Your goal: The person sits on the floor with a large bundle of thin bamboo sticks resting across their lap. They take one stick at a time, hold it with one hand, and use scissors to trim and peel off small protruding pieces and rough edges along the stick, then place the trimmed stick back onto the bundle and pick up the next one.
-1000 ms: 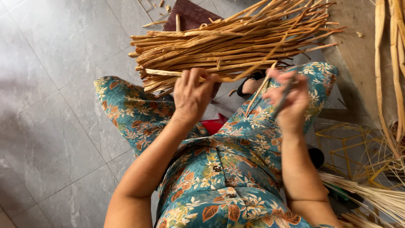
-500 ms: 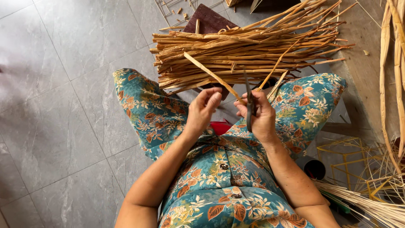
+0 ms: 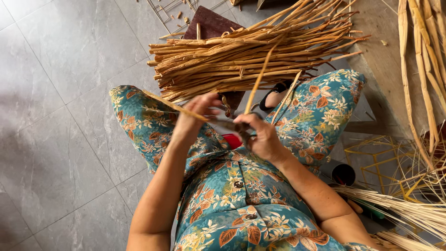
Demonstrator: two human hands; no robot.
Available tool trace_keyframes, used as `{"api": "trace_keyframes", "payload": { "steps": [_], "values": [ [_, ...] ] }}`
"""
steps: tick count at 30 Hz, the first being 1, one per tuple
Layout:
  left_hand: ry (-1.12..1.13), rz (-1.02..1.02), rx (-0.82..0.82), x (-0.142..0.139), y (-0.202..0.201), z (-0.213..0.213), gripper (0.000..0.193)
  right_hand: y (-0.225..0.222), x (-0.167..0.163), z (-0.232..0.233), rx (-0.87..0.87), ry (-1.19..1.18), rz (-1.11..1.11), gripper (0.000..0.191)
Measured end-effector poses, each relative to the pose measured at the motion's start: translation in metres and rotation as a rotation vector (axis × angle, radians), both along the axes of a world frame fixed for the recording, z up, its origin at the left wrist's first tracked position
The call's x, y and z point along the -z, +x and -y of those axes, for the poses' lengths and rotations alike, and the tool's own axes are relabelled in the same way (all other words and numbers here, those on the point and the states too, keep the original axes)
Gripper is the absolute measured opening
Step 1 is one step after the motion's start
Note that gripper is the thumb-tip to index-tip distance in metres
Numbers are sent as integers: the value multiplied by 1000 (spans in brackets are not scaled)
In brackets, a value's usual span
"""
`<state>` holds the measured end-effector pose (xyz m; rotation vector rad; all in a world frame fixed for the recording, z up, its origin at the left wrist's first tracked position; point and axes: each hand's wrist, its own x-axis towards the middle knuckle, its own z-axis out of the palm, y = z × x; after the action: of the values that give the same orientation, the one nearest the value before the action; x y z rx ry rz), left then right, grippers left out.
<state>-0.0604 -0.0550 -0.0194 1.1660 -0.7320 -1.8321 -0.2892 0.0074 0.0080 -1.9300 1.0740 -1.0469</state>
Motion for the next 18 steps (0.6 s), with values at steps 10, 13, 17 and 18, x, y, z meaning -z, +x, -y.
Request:
{"api": "trace_keyframes", "payload": {
  "steps": [10, 13, 17, 18],
  "values": [
    [-18, -245, 106, 0, -45, 3, 35, 3, -14, -16, -306, 213, 52, 40],
    [-45, -27, 150, -4, -18, -4, 34, -20, -1, -9, -140, 190, 259, 38],
    [-85, -13, 210, -13, 13, -20, 35, -66, 4, 3, 106, 554, 444, 59],
    [-86, 2, 216, -14, 17, -24, 35, -72, 3, 3, 172, 645, 431, 66]
  ]
}}
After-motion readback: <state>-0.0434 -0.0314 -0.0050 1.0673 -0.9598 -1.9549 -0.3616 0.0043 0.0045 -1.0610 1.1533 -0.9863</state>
